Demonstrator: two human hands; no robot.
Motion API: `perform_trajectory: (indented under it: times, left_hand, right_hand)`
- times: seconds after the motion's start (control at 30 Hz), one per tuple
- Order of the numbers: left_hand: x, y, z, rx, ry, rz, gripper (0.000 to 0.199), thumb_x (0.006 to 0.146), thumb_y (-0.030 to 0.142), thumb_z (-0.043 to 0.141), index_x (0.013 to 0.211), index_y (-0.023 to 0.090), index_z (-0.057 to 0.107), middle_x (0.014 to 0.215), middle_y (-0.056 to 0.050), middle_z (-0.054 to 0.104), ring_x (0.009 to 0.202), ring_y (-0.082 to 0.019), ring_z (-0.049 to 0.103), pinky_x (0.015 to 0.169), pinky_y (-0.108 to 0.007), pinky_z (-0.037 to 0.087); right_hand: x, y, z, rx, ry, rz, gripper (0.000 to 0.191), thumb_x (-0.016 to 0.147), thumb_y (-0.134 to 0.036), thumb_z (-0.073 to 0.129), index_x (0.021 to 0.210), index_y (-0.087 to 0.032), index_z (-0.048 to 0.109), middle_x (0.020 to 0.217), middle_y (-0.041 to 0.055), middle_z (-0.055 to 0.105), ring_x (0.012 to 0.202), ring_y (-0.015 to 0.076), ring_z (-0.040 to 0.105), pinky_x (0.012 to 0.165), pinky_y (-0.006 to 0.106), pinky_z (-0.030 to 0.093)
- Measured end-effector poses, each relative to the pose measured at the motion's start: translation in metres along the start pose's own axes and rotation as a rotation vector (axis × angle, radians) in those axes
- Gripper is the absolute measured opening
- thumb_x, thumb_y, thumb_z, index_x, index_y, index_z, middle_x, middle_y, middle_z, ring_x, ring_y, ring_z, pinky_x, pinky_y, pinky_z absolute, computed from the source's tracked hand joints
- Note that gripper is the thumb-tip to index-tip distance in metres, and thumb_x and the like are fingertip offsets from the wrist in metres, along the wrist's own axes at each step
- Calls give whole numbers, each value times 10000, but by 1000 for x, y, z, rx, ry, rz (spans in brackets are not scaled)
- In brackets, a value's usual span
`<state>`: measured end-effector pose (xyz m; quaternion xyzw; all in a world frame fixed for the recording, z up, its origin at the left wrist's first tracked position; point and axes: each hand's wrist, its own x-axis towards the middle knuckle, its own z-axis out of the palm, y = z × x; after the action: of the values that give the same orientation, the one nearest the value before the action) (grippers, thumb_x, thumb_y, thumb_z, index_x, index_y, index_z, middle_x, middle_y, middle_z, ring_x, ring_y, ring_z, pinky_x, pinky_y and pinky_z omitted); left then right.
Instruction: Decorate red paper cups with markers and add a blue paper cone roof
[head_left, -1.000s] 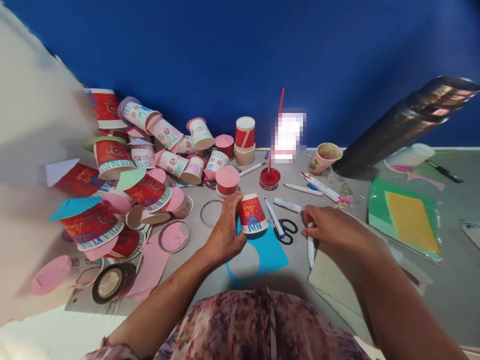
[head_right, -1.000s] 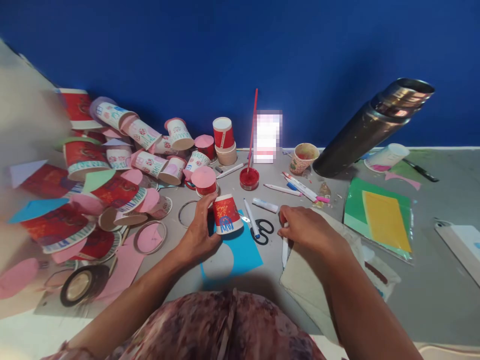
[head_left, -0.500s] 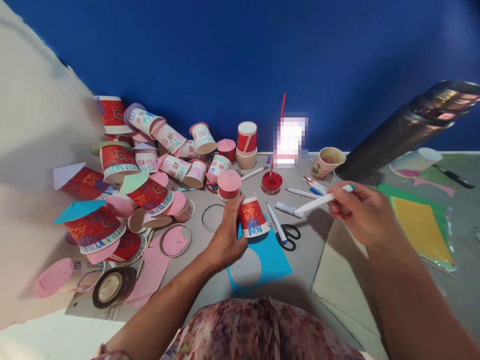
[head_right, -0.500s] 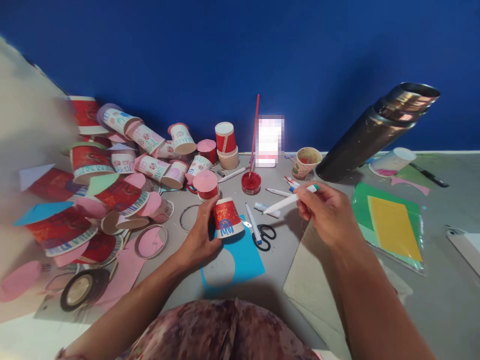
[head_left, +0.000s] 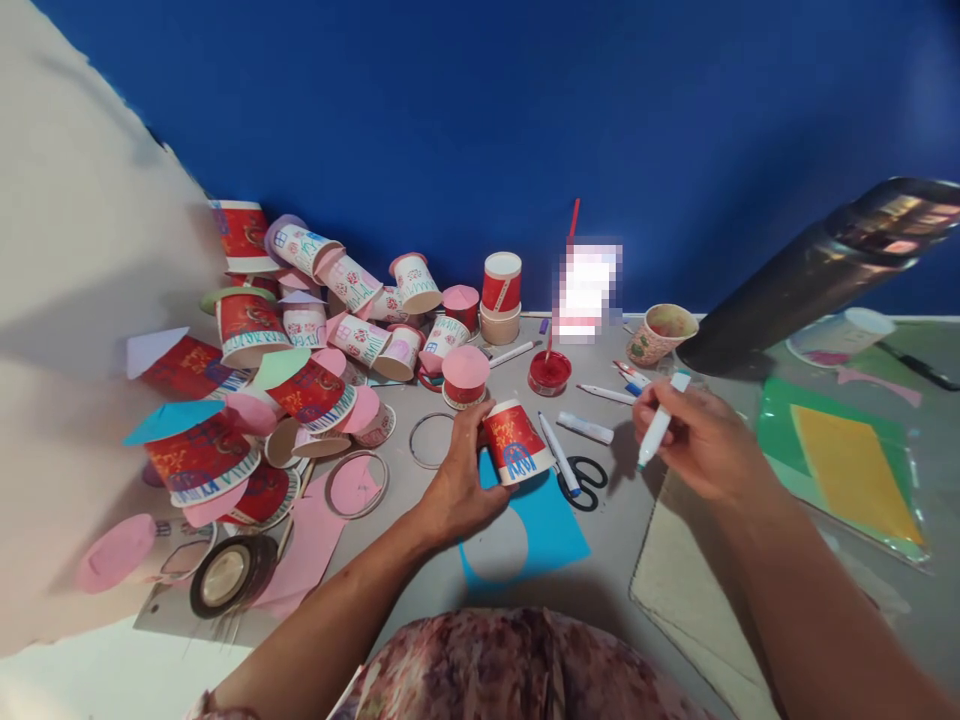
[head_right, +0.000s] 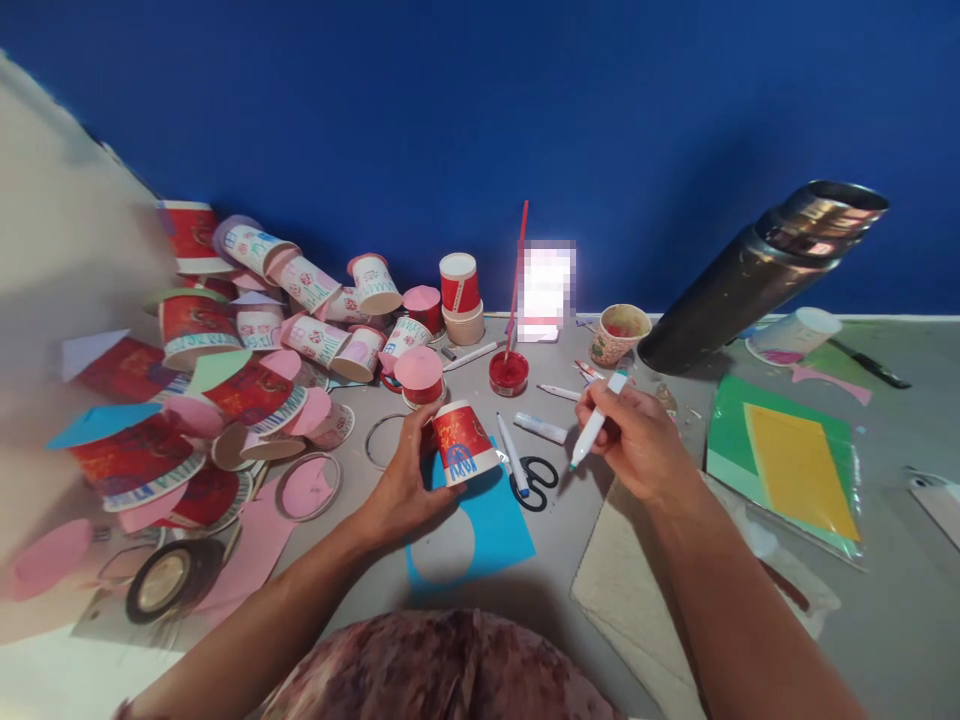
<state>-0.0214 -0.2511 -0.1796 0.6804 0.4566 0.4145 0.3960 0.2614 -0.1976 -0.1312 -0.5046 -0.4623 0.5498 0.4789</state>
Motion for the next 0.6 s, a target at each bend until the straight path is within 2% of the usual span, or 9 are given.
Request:
perform_trajectory:
  times: [0.1,0.17,0.23,0.37,0.43,0.53,0.6]
  left_hand:
    - [1,7,-2,-62,-34,-23,931,791,199,811,1547,278,273,1583,-180,387,1392,-324,559,1183,-558,480]
    - [2,9,-4,-73,-44,-20,910,796,172,787,1546,285,283,1599,-174,378,1421,-327,534,1205,-560,459]
    - [3,8,-6,-61,-34,-14,903,790,134,762,1542,284,285,1607,-171,372,1440,-327,514,1222,-568,437]
    - [4,3,-6,-65,-12,-53,930,752,76,737,1523,276,258,1592,-184,397,1420,-316,539,1207,-572,447]
    - [5,2,-5,-96,-14,-70,929,745,70,730,1510,275,245,1575,-189,424,1396,-308,566,1183,-563,472]
    - [4,3,-4,-107,-12,-63,919,743,81,741,1493,272,245,1572,-194,427,1391,-305,574,1178,-556,476]
    - [4,4,-5,-109,-11,-63,919,741,89,750,1491,270,250,1583,-196,418,1403,-307,567,1191,-556,461]
  right_hand:
    - [-4,1,3,23,-2,70,503,698,-657,829,688,-215,589,612,-30,541,451,86,421,401,233,348]
    - [-7,2,3,-99,2,52,498,761,-669,767,672,-217,578,587,-29,534,452,100,445,418,244,350]
    - [-10,2,3,-363,-84,46,488,847,-653,679,647,-225,553,524,-29,512,455,127,471,442,260,342]
    - [-14,1,7,-967,-385,126,401,908,-514,640,643,-239,520,521,-4,599,516,186,575,520,294,346]
    - [-14,1,10,-1158,-441,179,375,919,-471,638,645,-243,524,539,11,642,535,204,610,545,308,339]
    - [-17,1,12,-1350,-404,182,387,924,-510,651,653,-244,574,616,53,704,615,248,661,552,324,315]
    - [-19,3,14,-1467,-268,95,373,934,-541,654,713,-240,642,706,82,741,705,286,689,558,329,301]
